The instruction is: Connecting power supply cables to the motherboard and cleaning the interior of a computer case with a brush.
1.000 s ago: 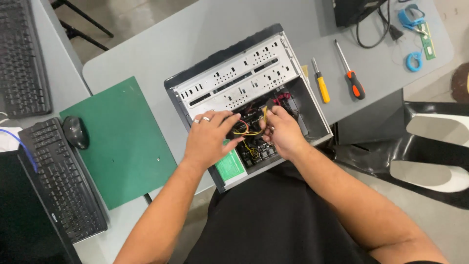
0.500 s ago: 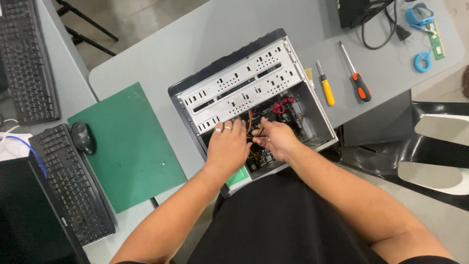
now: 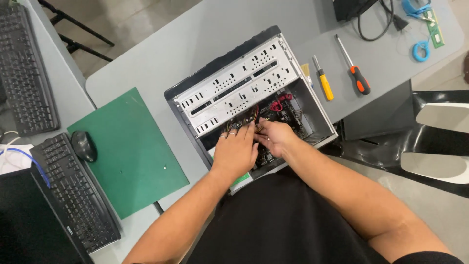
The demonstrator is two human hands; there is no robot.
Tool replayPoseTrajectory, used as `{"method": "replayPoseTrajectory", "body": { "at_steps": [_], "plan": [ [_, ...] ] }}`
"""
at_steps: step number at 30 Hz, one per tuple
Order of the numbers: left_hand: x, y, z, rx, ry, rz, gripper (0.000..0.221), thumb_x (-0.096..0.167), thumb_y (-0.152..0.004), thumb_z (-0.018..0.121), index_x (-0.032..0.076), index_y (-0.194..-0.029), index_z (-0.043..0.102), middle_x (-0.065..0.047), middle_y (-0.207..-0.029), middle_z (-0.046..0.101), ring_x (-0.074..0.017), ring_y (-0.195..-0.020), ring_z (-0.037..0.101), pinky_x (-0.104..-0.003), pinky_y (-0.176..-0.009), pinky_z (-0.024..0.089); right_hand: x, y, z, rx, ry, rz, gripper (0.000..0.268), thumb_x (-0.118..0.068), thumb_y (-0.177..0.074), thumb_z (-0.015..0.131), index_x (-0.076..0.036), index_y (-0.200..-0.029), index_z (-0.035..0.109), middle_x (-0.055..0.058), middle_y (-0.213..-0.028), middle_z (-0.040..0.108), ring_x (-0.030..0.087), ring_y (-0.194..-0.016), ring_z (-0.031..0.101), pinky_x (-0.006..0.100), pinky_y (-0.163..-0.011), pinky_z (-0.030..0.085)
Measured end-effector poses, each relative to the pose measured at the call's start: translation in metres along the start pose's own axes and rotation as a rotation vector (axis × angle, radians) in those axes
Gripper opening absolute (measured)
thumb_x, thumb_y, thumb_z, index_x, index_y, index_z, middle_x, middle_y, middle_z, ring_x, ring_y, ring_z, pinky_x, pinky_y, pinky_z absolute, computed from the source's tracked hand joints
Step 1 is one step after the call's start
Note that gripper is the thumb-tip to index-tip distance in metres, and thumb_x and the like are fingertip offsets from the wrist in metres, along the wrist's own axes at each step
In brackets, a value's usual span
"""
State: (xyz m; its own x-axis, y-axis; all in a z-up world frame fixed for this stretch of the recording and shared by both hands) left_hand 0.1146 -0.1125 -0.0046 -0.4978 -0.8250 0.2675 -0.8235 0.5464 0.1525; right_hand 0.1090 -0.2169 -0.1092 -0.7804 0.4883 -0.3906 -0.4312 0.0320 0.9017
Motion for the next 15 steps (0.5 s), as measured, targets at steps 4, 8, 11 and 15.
{"method": "replayPoseTrajectory", "body": {
  "at_steps": [4, 8, 11, 15],
  "plan": [
    [-0.006, -0.014, 0.015, -0.097, 0.049, -0.048, 0.05, 0.035, -0.09, 0.031, 0.009, -0.131, 0.044, -0.009, -0.108, 0.059, -0.0289, -0.093, 0.059, -0.046, -0.081, 0.039, -0.005, 0.006, -0.008, 0.082, 0.025, -0.058, 0.033, -0.022, -0.087, 0.057, -0.003, -0.11, 0.043, 0.013, -0.095, 0.055, 0.028, -0.095, 0.06, 0.04, -0.088, 0.05],
    [-0.01, -0.04, 0.008, -0.303, 0.194, -0.193, 0.056, 0.034, -0.088, 0.03, 0.003, -0.134, 0.035, -0.015, -0.123, 0.05, -0.0351, -0.104, 0.053, -0.049, -0.081, 0.042, -0.009, 0.003, -0.011, 0.141, 0.04, -0.202, 0.029, -0.026, -0.09, 0.053, -0.002, -0.106, 0.051, 0.013, -0.091, 0.06, 0.024, -0.084, 0.061, 0.036, -0.077, 0.053],
    [-0.006, -0.049, 0.008, -0.4, 0.31, -0.253, 0.064, 0.038, -0.087, 0.031, -0.003, -0.136, 0.026, -0.021, -0.131, 0.039, -0.039, -0.114, 0.046, -0.053, -0.087, 0.041, -0.035, 0.027, -0.012, 0.239, 0.274, -0.435, 0.032, -0.029, -0.093, 0.049, -0.001, -0.104, 0.058, 0.011, -0.084, 0.064, 0.017, -0.073, 0.061, 0.031, -0.066, 0.054],
    [-0.005, -0.055, 0.031, -0.395, 0.456, -0.309, 0.066, 0.035, -0.088, 0.039, -0.007, -0.135, 0.02, -0.028, -0.133, 0.03, -0.0478, -0.115, 0.042, -0.057, -0.089, 0.04, -0.063, 0.057, -0.004, 0.352, 0.686, -0.657, 0.032, -0.034, -0.095, 0.042, -0.01, -0.084, 0.061, 0.003, -0.069, 0.066, 0.02, -0.071, 0.065, 0.032, -0.065, 0.051]
  ]
}}
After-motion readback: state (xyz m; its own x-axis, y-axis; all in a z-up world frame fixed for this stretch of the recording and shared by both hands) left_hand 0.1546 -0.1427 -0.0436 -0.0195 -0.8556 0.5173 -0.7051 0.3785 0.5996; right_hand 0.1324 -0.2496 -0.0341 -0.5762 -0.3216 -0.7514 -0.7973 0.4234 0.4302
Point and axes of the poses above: each hand's wrist, its own y-axis away from the middle knuckle, its own z-axis out of the palm, x = y × z, the point moved 7 cm from there along -y, towards the middle knuckle
